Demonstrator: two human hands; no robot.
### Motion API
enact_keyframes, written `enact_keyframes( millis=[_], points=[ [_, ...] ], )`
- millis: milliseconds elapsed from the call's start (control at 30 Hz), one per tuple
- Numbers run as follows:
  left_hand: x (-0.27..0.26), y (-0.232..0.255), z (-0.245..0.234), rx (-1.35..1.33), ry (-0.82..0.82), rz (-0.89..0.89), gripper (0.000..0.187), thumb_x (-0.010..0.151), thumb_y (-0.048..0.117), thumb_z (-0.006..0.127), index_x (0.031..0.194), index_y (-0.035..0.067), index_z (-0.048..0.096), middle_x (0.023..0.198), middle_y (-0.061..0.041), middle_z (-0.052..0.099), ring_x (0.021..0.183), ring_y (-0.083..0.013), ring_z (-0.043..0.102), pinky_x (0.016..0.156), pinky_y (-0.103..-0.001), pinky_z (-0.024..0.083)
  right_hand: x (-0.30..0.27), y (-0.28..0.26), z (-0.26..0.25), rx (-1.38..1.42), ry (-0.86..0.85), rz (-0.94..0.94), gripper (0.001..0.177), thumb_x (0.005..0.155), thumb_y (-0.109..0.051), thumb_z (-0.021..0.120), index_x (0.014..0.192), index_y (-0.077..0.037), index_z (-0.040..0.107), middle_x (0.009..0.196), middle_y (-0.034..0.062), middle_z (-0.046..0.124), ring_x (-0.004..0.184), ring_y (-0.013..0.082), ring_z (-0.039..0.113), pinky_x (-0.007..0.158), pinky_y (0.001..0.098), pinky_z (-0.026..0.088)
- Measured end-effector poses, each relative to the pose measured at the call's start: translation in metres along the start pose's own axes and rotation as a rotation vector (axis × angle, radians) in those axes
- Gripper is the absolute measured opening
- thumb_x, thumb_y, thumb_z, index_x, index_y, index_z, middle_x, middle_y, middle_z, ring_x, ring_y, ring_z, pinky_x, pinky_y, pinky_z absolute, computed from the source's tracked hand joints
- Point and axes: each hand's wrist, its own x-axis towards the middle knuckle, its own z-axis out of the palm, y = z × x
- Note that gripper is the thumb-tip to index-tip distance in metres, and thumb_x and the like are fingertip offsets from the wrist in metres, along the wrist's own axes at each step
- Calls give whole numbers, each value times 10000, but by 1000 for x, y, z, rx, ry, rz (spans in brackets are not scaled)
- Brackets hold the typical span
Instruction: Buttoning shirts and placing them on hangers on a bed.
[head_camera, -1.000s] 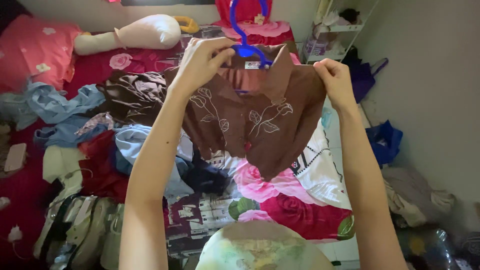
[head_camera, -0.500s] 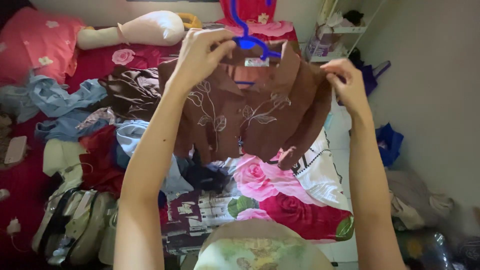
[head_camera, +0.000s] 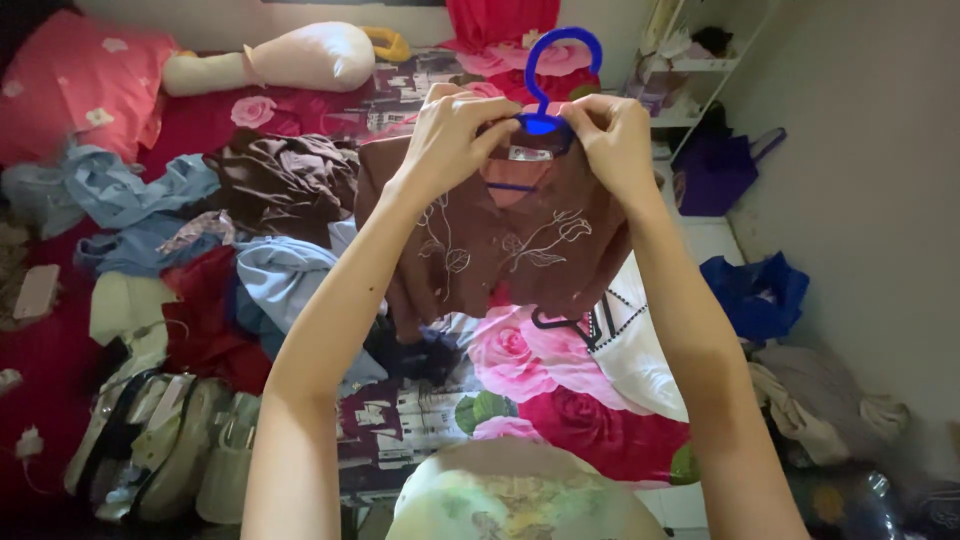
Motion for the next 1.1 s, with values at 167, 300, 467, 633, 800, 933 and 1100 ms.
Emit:
enact_keyframes(
  millis=[167, 300, 467, 633, 800, 933, 1100],
  points=[
    [-3, 0, 3, 39, -4, -63, 220, 939, 275, 747, 1084, 120, 805, 843, -83, 746, 854, -284, 672, 908, -418, 451, -4, -6, -6, 258, -112, -122, 192, 1013, -170, 703, 1092, 5, 705, 1105, 14, 732, 1024, 83, 674, 978, 309, 527],
    [-4, 4, 2, 5, -35, -86, 211, 936, 270, 745, 1078, 125, 805, 845, -83, 740, 860, -285, 669, 894, -413, 458, -11, -36, -9, -418, -96, -491, 306, 879, -183, 801, 1102, 23, 760, 1203, 147, 707, 1123, 343, 654, 1081, 581, 288],
    [-13, 3, -23, -92, 44, 3, 322, 928, 249, 772, 1168, 42, 719, 1078, -150, 716, 1029, -332, 651, 907, -428, 491, -4, 9, -11, -262, -23, -262, 140, 1009, -203, 744, 1068, -77, 756, 1044, 22, 765, 1032, 217, 712, 1246, 590, 270],
    [-38, -20, -25, 27, 13, -239, 280, 892, 199, 786, 1119, 39, 755, 994, -166, 730, 970, -329, 665, 875, -434, 504, -3, -12, -17, -263, 38, -273, 93, 991, -156, 751, 1001, -64, 761, 944, 25, 777, 1003, 231, 714, 1226, 576, 243],
    [-58, -38, -29, -101, 80, -324, 261, 961, 144, 734, 1214, 80, 753, 1068, -144, 741, 1006, -267, 697, 916, -379, 536, -2, 0, -22, -331, 75, -319, 85, 984, -133, 780, 992, -50, 764, 997, 70, 750, 975, 248, 694, 1174, 538, 293],
    [-59, -19, -42, 2, 107, -129, 300, 963, 148, 729, 1255, 80, 738, 1261, -117, 725, 1162, -284, 648, 1023, -420, 476, -4, -3, -26, -202, 94, -196, 90, 986, -138, 750, 1034, -62, 757, 926, 33, 752, 954, 210, 687, 986, 366, 462],
    [-46, -5, -37, 178, 100, -120, 276, 987, 229, 739, 1220, 81, 759, 1328, -80, 693, 1228, -300, 600, 1060, -459, 420, -2, -27, -22, -188, 33, -254, 60, 959, -51, 720, 978, -1, 746, 811, 68, 741, 825, 162, 684, 1066, 372, 380]
  ],
)
